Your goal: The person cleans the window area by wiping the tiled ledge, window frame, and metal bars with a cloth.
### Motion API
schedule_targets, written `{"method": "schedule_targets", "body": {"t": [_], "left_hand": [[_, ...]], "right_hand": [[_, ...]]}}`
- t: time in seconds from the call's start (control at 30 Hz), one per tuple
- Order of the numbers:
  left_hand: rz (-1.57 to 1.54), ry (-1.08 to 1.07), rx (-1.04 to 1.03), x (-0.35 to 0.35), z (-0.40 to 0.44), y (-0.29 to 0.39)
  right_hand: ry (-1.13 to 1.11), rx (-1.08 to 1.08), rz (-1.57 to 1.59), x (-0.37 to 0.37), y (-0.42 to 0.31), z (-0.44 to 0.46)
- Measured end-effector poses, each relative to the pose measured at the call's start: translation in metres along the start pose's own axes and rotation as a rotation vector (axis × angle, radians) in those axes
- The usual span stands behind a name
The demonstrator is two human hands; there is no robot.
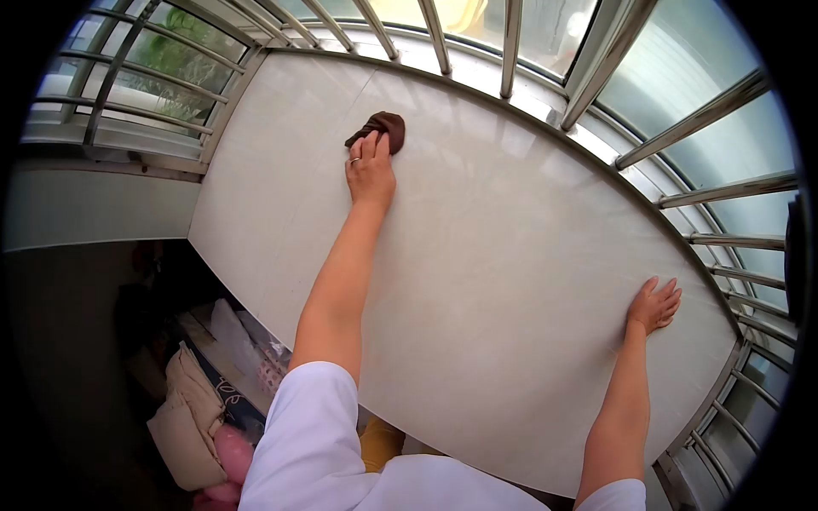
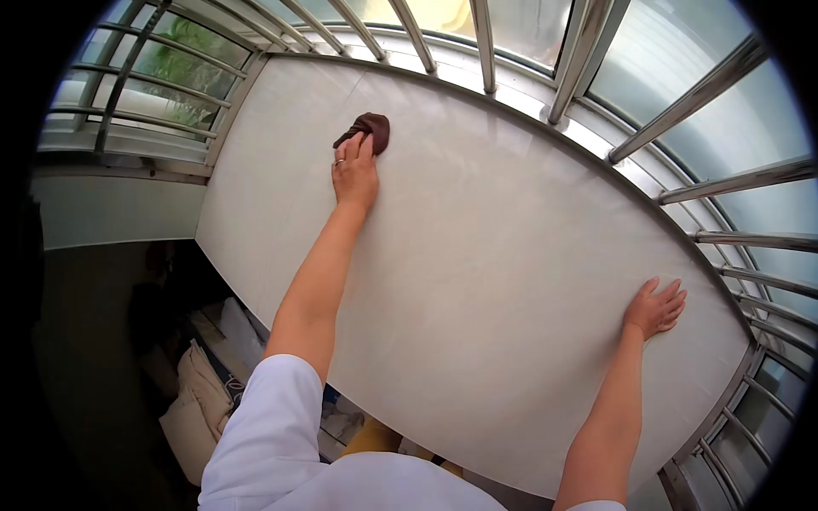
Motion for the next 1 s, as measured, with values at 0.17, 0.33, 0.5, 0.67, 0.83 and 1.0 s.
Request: {"method": "schedule_targets", "body": {"t": [0.17,0.33,0.5,0.67,0.83,1.0], "left_hand": [[0.156,-0.055,0.421,0.031,-0.157,-0.143],[0.177,0.030,0.487,0.046,-0.238,-0.167],[0.048,0.062,0.201,0.069,-0.253,-0.138],[-0.084,-0.095,0.112,0.119,-0.381,-0.074],[-0.046,0.020,0.384,0.085,-0.317,-0.141],[0.073,0.068,0.532,0.055,-0.255,-0.168]], "right_hand": [[0.001,-0.008,-0.024,-0.014,0.006,0.011],[0.032,-0.006,-0.041,-0.034,0.013,0.028],[0.047,-0.007,-0.071,-0.057,0.020,0.050],[0.078,0.013,-0.114,-0.080,0.030,0.071],[0.036,0.022,-0.064,-0.087,0.033,0.084],[0.008,0.001,-0.054,-0.076,0.037,0.084]]}}
Point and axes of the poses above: each hand's wrist, its own z-axis towards the middle knuckle, its own x-axis out of the back of the hand, y = z × x, the point moved 5 cm from there along z, towards the middle knuckle, and after that the axes turned 13 degrees about -x, right-handed, at the moved point
